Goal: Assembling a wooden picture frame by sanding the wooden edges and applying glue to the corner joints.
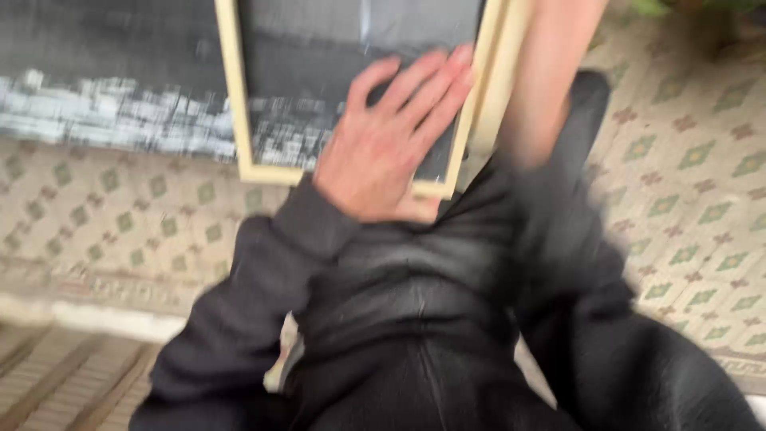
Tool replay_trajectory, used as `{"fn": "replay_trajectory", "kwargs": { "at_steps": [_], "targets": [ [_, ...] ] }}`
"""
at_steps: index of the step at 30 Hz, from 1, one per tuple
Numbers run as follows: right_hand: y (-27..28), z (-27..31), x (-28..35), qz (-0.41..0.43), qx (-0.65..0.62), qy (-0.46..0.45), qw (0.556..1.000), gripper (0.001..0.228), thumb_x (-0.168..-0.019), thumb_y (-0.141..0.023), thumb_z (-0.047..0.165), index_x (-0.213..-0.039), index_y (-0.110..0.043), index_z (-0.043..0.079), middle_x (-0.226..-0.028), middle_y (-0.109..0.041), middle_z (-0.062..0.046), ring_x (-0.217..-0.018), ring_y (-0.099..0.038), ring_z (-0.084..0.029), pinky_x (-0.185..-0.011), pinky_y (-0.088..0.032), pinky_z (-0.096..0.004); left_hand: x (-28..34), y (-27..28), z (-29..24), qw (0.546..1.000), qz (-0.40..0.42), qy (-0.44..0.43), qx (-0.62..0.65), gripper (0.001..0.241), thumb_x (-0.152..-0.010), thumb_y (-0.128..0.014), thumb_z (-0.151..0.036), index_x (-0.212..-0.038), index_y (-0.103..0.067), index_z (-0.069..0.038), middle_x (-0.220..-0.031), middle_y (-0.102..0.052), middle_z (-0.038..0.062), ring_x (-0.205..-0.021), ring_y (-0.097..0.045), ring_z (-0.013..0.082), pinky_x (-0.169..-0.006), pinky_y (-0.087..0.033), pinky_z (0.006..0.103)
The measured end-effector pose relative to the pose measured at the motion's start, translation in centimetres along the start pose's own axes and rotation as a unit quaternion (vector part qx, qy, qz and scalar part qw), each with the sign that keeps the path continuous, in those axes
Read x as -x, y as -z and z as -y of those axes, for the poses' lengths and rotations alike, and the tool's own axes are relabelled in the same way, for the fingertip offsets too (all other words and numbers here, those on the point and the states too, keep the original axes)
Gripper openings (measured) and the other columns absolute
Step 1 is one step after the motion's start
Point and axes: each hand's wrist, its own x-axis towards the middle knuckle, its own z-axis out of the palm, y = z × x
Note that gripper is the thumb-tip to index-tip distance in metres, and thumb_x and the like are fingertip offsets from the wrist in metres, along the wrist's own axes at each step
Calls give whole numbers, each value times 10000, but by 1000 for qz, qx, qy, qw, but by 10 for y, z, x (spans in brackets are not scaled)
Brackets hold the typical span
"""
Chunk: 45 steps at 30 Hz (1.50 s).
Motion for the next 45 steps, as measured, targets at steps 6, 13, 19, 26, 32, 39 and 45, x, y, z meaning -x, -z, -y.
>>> {"fn": "replay_trajectory", "kwargs": {
  "at_steps": [6,13,19,26,32,39,45],
  "targets": [
    [-14,64,104,21,-45,-72,996,690,-1187,-533,265,-1743,-256,-36,-1841,-305,-167,-1689,-320,-247,-1431,-287,-395,-1,-1,6,999,4,11,39,1312,-720,-866,-693,-1683,-336,23,-1764,-326,155,-1622,-330,289,-1311,-246,537],
    [-4,69,-39,27,-14,47,998,584,-1218,-546,101,-1727,-289,-21,-1771,-371,-186,-1614,-411,-224,-1362,-325,-325,9,2,-6,1000,-6,13,-7,1174,-772,-853,-577,-1670,-381,13,-1763,-343,134,-1621,-332,269,-1326,-252,491],
    [-21,136,90,59,1,-10,998,650,-1135,-459,72,-1705,-208,-116,-1813,-257,-270,-1722,-251,-369,-1401,-234,-436,2,4,-7,999,3,15,44,1244,-660,-839,-619,-1622,-407,41,-1737,-348,167,-1608,-326,294,-1292,-243,521],
    [-11,64,-67,28,51,126,990,513,-1275,-580,53,-1737,-356,32,-1760,-392,-115,-1642,-401,-193,-1362,-322,-302,5,9,-7,999,15,11,46,1273,-610,-877,-551,-1629,-384,31,-1744,-350,148,-1607,-326,294,-1308,-253,509],
    [-19,91,72,1,5,-20,1000,682,-1063,-464,26,-1716,-290,-65,-1818,-315,-223,-1717,-297,-321,-1411,-234,-425,3,3,-7,998,-2,12,58,1314,-593,-870,-594,-1636,-371,30,-1730,-339,167,-1594,-329,298,-1281,-246,536],
    [-10,26,-90,-17,-98,96,990,558,-1242,-565,214,-1711,-390,-34,-1768,-445,-143,-1596,-407,-208,-1356,-295,-310,2,3,-7,1000,1,14,18,1219,-668,-850,-541,-1639,-373,20,-1732,-353,150,-1590,-337,280,-1289,-257,513],
    [-17,101,110,32,-28,17,999,647,-1156,-480,108,-1749,-246,-4,-1809,-275,-213,-1712,-283,-321,-1412,-243,-426,4,0,-6,999,-2,15,37,1290,-631,-860,-619,-1635,-378,34,-1730,-355,175,-1605,-329,298,-1291,-250,529]
  ]
}}
